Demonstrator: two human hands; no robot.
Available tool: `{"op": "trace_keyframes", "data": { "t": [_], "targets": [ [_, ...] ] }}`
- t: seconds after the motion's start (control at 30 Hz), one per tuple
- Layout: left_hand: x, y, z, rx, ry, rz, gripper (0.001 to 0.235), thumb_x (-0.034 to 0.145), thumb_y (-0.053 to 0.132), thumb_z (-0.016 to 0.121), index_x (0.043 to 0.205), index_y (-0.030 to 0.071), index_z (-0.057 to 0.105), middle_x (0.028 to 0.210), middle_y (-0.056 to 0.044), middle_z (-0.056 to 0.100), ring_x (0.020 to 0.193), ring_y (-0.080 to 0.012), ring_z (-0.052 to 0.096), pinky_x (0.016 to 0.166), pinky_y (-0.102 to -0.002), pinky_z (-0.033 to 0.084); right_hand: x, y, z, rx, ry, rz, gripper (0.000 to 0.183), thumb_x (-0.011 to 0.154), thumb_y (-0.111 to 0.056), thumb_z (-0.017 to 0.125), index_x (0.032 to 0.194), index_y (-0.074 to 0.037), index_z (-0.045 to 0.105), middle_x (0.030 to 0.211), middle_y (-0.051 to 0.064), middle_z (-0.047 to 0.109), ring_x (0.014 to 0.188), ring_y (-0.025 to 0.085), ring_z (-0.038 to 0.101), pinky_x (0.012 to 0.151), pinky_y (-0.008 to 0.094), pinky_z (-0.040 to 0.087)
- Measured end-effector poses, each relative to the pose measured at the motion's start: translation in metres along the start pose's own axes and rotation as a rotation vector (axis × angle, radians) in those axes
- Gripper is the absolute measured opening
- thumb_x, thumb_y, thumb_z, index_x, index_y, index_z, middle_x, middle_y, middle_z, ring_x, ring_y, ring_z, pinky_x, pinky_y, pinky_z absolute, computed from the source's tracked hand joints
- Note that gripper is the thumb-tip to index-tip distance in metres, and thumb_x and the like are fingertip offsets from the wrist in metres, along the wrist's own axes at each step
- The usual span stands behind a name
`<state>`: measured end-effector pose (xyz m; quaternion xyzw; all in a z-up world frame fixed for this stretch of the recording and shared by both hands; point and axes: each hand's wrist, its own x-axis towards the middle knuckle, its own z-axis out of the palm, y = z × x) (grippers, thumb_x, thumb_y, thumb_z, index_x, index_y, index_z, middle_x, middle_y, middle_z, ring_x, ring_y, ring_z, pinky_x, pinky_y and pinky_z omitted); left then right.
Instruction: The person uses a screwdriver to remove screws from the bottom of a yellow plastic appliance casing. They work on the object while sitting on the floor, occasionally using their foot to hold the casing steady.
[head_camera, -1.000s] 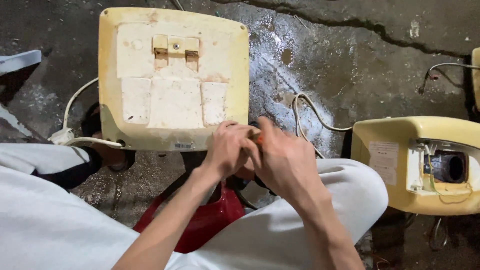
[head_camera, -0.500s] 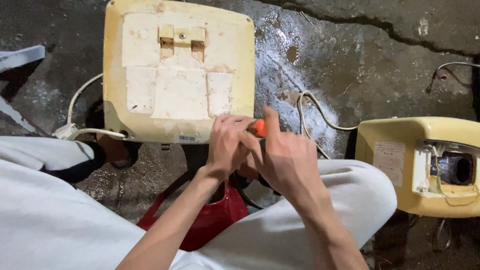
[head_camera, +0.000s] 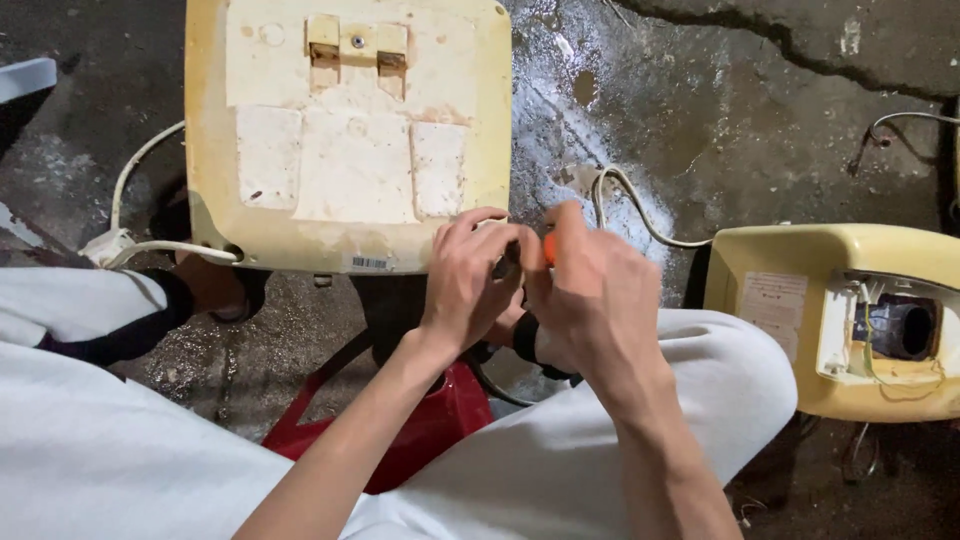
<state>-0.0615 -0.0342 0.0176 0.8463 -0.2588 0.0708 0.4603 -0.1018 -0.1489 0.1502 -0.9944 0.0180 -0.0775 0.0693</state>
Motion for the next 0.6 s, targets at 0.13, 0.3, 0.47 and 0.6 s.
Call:
{"op": "trace_keyframes", "data": {
  "t": [0.13,0.3,0.47,0.6],
  "targets": [
    [0.010,0.008,-0.013,-0.308,-0.178,-0.014,0.034,0.100,0.023,0.056,0.132,0.017,0.064,0.136,-0.006,0.068,0.134,-0.0288,0.056,0.108,-0.047,0.048,0.008,-0.001,-0.002,-0.045,-0.103,-0.050,0.039,0.091,-0.032,0.066,0.120,-0.009,0.057,0.075,0.015,0.068,0.073,0.034,0.073,0.064,0.046,0.061],
    [-0.003,-0.022,0.015,0.003,-0.086,-0.013,0.017,0.084,0.021,0.067,0.098,0.016,0.076,0.099,0.008,0.077,0.122,-0.0149,0.062,0.106,-0.038,0.044,0.012,-0.008,-0.009,-0.122,-0.290,0.201,0.043,0.107,-0.052,0.047,0.109,-0.011,0.061,0.062,0.011,0.067,0.060,0.030,0.071,0.059,0.043,0.058],
    [0.015,0.008,-0.019,-0.219,-0.223,-0.016,0.036,0.083,0.004,0.068,0.117,0.016,0.073,0.120,0.002,0.075,0.134,-0.0226,0.056,0.105,-0.048,0.049,0.013,-0.008,-0.015,-0.011,-0.181,0.019,0.037,0.095,-0.037,0.066,0.119,-0.009,0.058,0.069,0.014,0.070,0.066,0.032,0.072,0.059,0.044,0.061],
    [0.011,-0.014,-0.006,-0.158,-0.206,0.023,0.022,0.086,0.025,0.064,0.105,0.027,0.077,0.110,0.012,0.079,0.133,-0.0142,0.058,0.111,-0.043,0.043,0.004,0.000,-0.009,-0.065,-0.207,0.133,0.042,0.100,-0.053,0.057,0.107,-0.011,0.060,0.060,0.009,0.067,0.056,0.029,0.068,0.054,0.043,0.056]
  ]
}}
